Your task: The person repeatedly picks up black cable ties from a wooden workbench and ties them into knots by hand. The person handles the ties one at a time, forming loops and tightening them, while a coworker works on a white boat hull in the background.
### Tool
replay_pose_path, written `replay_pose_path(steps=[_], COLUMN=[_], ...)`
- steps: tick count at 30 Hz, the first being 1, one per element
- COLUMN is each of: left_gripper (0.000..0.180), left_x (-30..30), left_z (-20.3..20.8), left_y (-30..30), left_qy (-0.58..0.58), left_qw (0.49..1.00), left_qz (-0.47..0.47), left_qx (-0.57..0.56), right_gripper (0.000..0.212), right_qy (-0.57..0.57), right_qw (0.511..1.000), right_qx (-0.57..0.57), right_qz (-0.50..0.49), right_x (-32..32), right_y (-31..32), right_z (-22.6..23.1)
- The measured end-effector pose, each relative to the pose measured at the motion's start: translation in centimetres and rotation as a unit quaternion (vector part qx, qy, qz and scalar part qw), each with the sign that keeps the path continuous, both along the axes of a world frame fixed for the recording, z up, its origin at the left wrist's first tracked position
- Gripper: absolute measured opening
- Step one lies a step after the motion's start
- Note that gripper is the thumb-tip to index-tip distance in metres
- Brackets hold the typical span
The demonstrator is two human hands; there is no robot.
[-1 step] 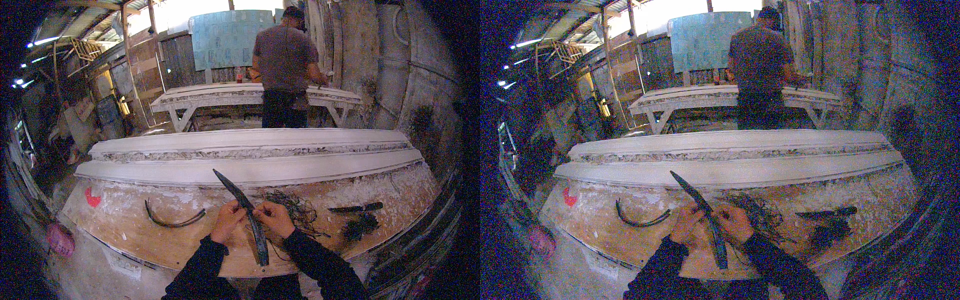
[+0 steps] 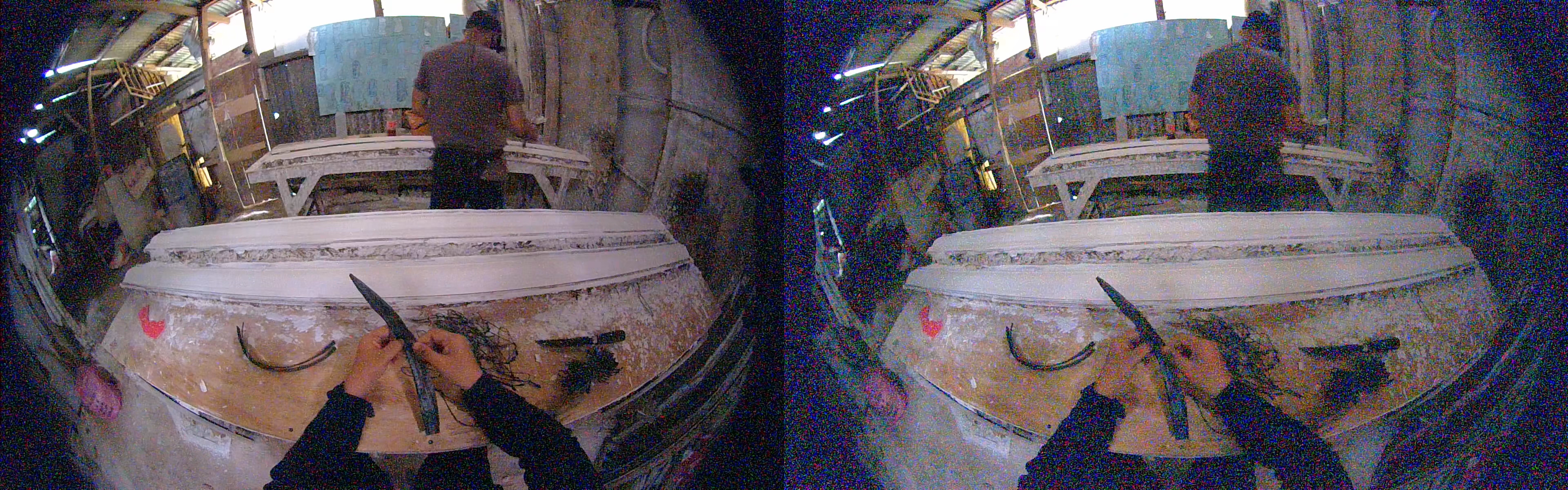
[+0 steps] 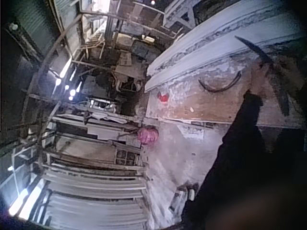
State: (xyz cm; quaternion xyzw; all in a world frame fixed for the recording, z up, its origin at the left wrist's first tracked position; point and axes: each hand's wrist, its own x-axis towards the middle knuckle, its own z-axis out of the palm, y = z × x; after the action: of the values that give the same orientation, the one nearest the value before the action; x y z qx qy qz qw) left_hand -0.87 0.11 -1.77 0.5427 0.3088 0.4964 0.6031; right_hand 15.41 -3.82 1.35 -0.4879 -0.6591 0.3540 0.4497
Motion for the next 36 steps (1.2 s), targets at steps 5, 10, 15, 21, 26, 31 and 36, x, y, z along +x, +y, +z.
replay_pose_path(steps=[5,10,15,21,26,31,36], left_gripper=[0.01,0.011,0.014,0.019,0.02,0.019,0.018], left_x=[-0.4,-0.3,-0.5,-0.4,-0.8,-0.3,0.3], left_z=[0.7,1.0,1.6,2.3,1.9,-0.3,-0.7], left_y=[-0.1,-0.2,-0.5,-0.7,-0.9,0.8,0.9], left_qy=[0.086,0.061,0.041,0.041,0.056,0.142,0.086], left_qw=[0.996,0.998,0.999,0.996,0.998,0.986,0.993], left_qz=[0.013,0.011,-0.034,-0.07,-0.037,0.034,0.002], left_qx=[0.033,0.003,-0.001,0.029,0.022,0.082,0.076], right_gripper=[0.016,0.016,0.018,0.012,0.013,0.013,0.012], right_qy=[0.003,0.001,0.019,0.048,0.005,-0.079,-0.144], right_qw=[1.0,1.0,0.999,0.998,0.998,0.996,0.985], right_qx=[0.024,-0.014,-0.036,0.014,0.048,0.021,0.067], right_qz=[-0.007,-0.013,-0.008,-0.05,-0.031,-0.036,-0.069], right_x=[0.0,0.2,0.2,-0.3,-0.9,-1.2,-1.3], right_y=[0.1,0.1,0.1,0.4,0.5,0.7,-0.5], right_z=[-0.1,0.1,-0.4,-1.2,-0.2,1.9,3.4])
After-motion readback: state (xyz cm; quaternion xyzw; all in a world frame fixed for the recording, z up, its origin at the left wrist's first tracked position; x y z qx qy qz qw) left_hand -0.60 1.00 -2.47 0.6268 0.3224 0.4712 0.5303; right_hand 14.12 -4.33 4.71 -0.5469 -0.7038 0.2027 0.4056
